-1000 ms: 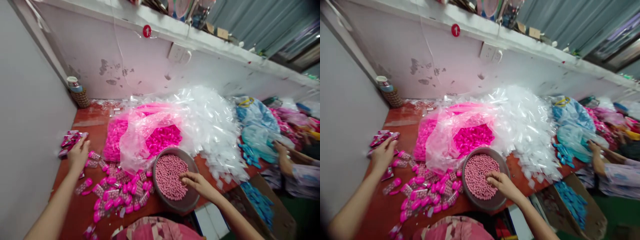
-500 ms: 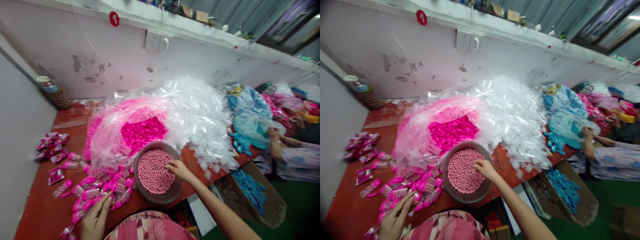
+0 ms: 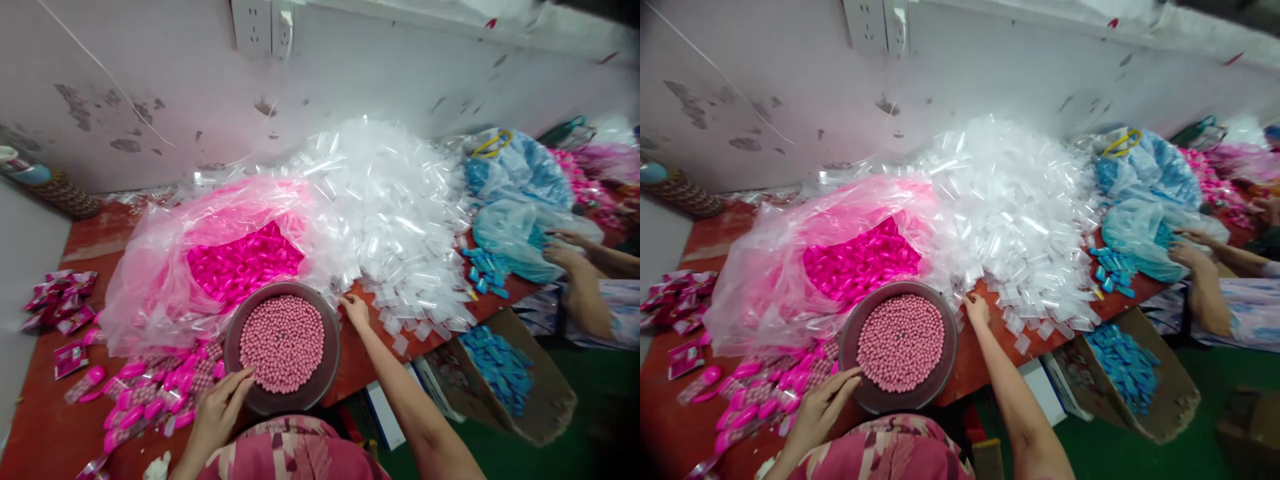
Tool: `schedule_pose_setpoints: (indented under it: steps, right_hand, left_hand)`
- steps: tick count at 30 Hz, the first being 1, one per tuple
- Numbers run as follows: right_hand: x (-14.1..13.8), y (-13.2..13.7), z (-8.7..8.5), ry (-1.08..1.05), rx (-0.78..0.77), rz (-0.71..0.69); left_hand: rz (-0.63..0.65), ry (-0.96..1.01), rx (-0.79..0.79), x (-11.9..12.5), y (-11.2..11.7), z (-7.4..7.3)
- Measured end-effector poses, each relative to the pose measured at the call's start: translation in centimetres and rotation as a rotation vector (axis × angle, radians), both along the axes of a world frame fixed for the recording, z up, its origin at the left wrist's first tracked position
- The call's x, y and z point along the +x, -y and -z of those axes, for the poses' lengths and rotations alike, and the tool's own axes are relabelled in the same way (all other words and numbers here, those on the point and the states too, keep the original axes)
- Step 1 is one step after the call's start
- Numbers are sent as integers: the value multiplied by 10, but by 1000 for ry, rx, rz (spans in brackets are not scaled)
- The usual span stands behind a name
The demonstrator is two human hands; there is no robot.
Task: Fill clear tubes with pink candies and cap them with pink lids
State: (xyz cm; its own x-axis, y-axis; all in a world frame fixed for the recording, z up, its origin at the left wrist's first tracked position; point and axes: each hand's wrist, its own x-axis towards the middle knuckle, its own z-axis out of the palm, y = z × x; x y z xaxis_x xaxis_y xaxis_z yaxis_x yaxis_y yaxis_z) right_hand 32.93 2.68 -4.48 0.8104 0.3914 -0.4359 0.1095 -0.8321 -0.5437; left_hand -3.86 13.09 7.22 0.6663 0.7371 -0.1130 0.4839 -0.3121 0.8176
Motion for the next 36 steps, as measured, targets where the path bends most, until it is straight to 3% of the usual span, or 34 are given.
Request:
schedule_pose_setpoints:
  steps: [4, 8, 11, 16, 20, 22, 26, 29, 32, 36]
  right_hand:
    - [-1, -10, 20, 22, 1, 32]
    - [-1, 4, 11, 51, 147, 13]
    - [0, 25, -14, 68, 314, -21]
    - [-21, 43, -80, -3, 489, -222]
    - [-56, 30, -122, -142, 574, -469]
    - [-75, 19, -129, -259, 673, -447]
    - [-106, -1, -124, -430, 814, -194]
    - [-122, -9, -120, -459, 805, -240]
    - [-133, -14, -122, -439, 729, -440]
    - [-138, -28, -113, -45, 406, -989]
  left_hand:
    - [79, -19, -11, 27, 13, -2]
    - [81, -52, -101, 52, 17, -9]
    - [47, -42, -153, 75, 16, -14]
    - [56, 132, -216, 127, 20, -20]
    - [9, 354, -498, 152, 27, -20]
    - [-17, 413, -616, 152, 29, -18]
    - [-137, 486, -720, 135, 30, -10]
    - [-198, 515, -795, 115, 27, -2]
    - [-204, 499, -844, 98, 25, 5]
    - [-270, 426, -789, 81, 27, 15]
